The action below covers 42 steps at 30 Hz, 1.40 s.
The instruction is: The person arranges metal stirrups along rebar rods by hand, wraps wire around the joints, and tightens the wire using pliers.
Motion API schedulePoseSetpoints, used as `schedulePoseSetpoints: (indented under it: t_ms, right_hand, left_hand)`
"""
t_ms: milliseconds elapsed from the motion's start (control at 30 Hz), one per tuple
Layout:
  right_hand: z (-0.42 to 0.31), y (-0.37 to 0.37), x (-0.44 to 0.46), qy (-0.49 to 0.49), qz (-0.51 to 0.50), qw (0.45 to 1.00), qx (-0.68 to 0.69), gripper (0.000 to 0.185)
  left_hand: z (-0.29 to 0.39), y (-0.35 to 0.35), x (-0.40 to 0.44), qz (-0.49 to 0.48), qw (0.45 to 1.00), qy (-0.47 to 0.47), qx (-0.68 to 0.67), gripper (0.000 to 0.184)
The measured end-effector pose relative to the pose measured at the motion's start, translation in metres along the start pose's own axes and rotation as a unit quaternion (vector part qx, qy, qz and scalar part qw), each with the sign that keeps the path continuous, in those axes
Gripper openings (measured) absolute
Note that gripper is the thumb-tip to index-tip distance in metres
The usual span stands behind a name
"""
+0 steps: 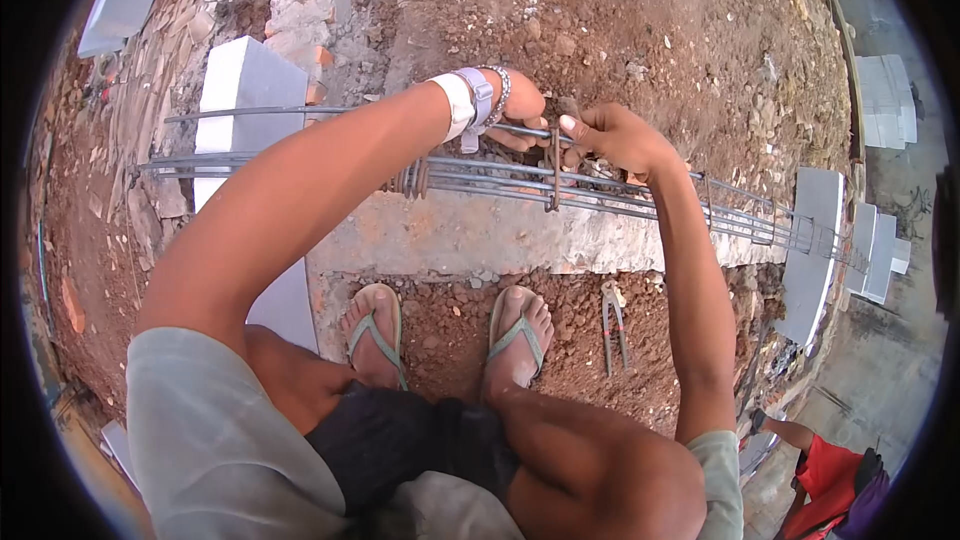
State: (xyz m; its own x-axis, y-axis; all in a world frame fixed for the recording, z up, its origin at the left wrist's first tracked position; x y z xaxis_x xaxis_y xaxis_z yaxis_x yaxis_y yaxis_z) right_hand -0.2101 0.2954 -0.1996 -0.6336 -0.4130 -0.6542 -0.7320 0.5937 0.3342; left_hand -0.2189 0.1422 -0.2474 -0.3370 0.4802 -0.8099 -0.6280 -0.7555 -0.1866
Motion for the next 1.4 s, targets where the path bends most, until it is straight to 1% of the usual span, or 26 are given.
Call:
schedulePoseSetpoints:
  t_ms: [33, 133, 167, 267, 300, 333, 400, 433, 467, 500, 533, 567, 600, 633, 667, 733, 767, 933, 967, 1033, 1067, 1133, 1167, 1267, 1367, 1400]
  right_hand:
    - [0.0, 0.001, -0.003, 0.001, -0.018, 1.0, -0.006, 0.037]
    - [0.007, -0.003, 0.001, 0.022, 0.022, 0.997, 0.076, 0.035]
    - [0.01, -0.003, -0.001, 0.032, 0.038, 0.996, 0.076, 0.033]
    - [-0.001, -0.008, -0.017, 0.073, 0.121, 0.99, -0.027, 0.03]
    - [-0.027, -0.012, -0.034, 0.034, 0.146, 0.976, -0.155, 0.025]
    - [-0.035, -0.015, -0.044, 0.099, 0.19, 0.953, -0.215, 0.024]
    - [-0.047, -0.029, -0.067, 0.226, 0.272, 0.876, -0.327, 0.022]
    - [-0.046, -0.034, -0.074, 0.204, 0.277, 0.875, -0.34, 0.026]
    - [-0.047, -0.036, -0.082, 0.183, 0.302, 0.862, -0.363, 0.026]
    - [-0.048, -0.038, -0.091, 0.161, 0.326, 0.848, -0.385, 0.025]
    - [-0.05, -0.038, -0.099, 0.137, 0.349, 0.833, -0.407, 0.025]
    - [-0.054, -0.038, -0.105, 0.125, 0.379, 0.801, -0.447, 0.016]
    - [-0.048, -0.037, -0.1, 0.085, 0.343, 0.822, -0.446, 0.018]
    - [-0.04, -0.035, -0.097, 0.044, 0.306, 0.841, -0.444, 0.019]
    - [-0.032, -0.033, -0.093, 0.003, 0.269, 0.857, -0.44, 0.021]
    - [-0.031, -0.03, -0.091, 0.087, 0.265, 0.874, -0.398, 0.02]
    - [-0.033, -0.03, -0.09, 0.128, 0.261, 0.879, -0.377, 0.021]
    - [-0.037, -0.028, -0.07, 0.054, 0.158, 0.91, -0.379, 0.019]
    - [-0.037, -0.027, -0.066, 0.041, 0.132, 0.916, -0.376, 0.019]
    - [-0.04, -0.023, -0.063, 0.105, 0.116, 0.922, -0.354, 0.017]
    - [-0.04, -0.021, -0.063, 0.136, 0.107, 0.924, -0.342, 0.017]
    - [-0.051, -0.02, -0.064, 0.185, 0.089, 0.903, -0.376, 0.017]
    - [-0.058, -0.019, -0.067, 0.209, 0.081, 0.892, -0.393, 0.017]
    - [-0.072, -0.014, -0.073, 0.137, -0.001, 0.908, -0.396, 0.016]
    - [-0.073, -0.009, -0.059, 0.158, -0.035, 0.916, -0.367, 0.012]
    - [-0.077, -0.004, -0.054, 0.184, -0.021, 0.914, -0.36, 0.012]
  left_hand:
    - [0.0, 0.0, -0.002, 0.008, 1.0, -0.001, 0.001, 0.012]
    - [0.001, -0.001, -0.005, 0.011, 1.0, 0.012, -0.002, 0.012]
    - [0.002, -0.002, -0.005, 0.011, 1.0, 0.015, 0.003, 0.009]
    - [0.001, 0.0, 0.016, -0.012, 0.996, -0.024, 0.085, 0.012]
    - [0.008, 0.002, 0.015, 0.007, 0.975, -0.076, 0.209, 0.014]
    - [0.015, 0.002, 0.011, 0.025, 0.935, -0.126, 0.33, 0.017]
    - [0.023, 0.001, 0.003, 0.086, 0.862, -0.192, 0.46, 0.02]
    - [0.026, 0.001, -0.008, 0.128, 0.846, -0.209, 0.473, 0.022]
    - [0.023, 0.005, -0.016, 0.167, 0.891, -0.193, 0.375, 0.022]
    - [0.021, 0.007, -0.03, 0.21, 0.922, -0.187, 0.266, 0.022]
    - [0.02, 0.005, -0.034, 0.219, 0.914, -0.21, 0.268, 0.022]
    - [0.021, 0.004, -0.038, 0.229, 0.906, -0.234, 0.27, 0.022]
    - [0.023, 0.003, -0.043, 0.24, 0.896, -0.259, 0.27, 0.022]
    - [0.022, 0.001, -0.047, 0.234, 0.9, -0.262, 0.259, 0.021]
    - [0.023, 0.0, -0.049, 0.229, 0.897, -0.286, 0.247, 0.02]
    - [0.022, -0.002, -0.052, 0.217, 0.89, -0.333, 0.223, 0.018]
    - [0.023, -0.004, -0.053, 0.224, 0.879, -0.346, 0.239, 0.018]
    - [0.035, -0.012, -0.063, 0.246, 0.82, -0.425, 0.293, 0.014]
    - [0.036, -0.012, -0.06, 0.239, 0.819, -0.42, 0.308, 0.014]
    - [0.041, -0.012, -0.057, 0.225, 0.818, -0.41, 0.335, 0.015]
    - [0.04, -0.01, -0.055, 0.214, 0.83, -0.412, 0.31, 0.016]
    - [0.034, -0.007, -0.049, 0.191, 0.851, -0.414, 0.259, 0.017]
    - [0.032, -0.006, -0.047, 0.187, 0.852, -0.412, 0.264, 0.017]
    - [0.032, -0.006, -0.046, 0.177, 0.854, -0.408, 0.271, 0.015]
    - [0.032, -0.007, -0.05, 0.183, 0.851, -0.41, 0.273, 0.016]
    - [0.031, -0.008, -0.051, 0.193, 0.847, -0.413, 0.274, 0.016]
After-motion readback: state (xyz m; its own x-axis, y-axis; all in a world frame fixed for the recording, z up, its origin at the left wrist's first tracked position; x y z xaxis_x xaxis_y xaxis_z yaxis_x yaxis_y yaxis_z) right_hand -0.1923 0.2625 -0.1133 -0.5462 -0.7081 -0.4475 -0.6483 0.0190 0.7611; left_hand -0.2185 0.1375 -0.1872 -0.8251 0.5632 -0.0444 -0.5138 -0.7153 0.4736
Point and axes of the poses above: each hand's wrist, its own x-axis towards the middle knuckle, its own y-axis out of the back of the hand, z = x × y, the point moved 7 cm from there along x, towards the middle knuckle, and after that the axes turned 5 degrees about -z, right-handed, at the moved point
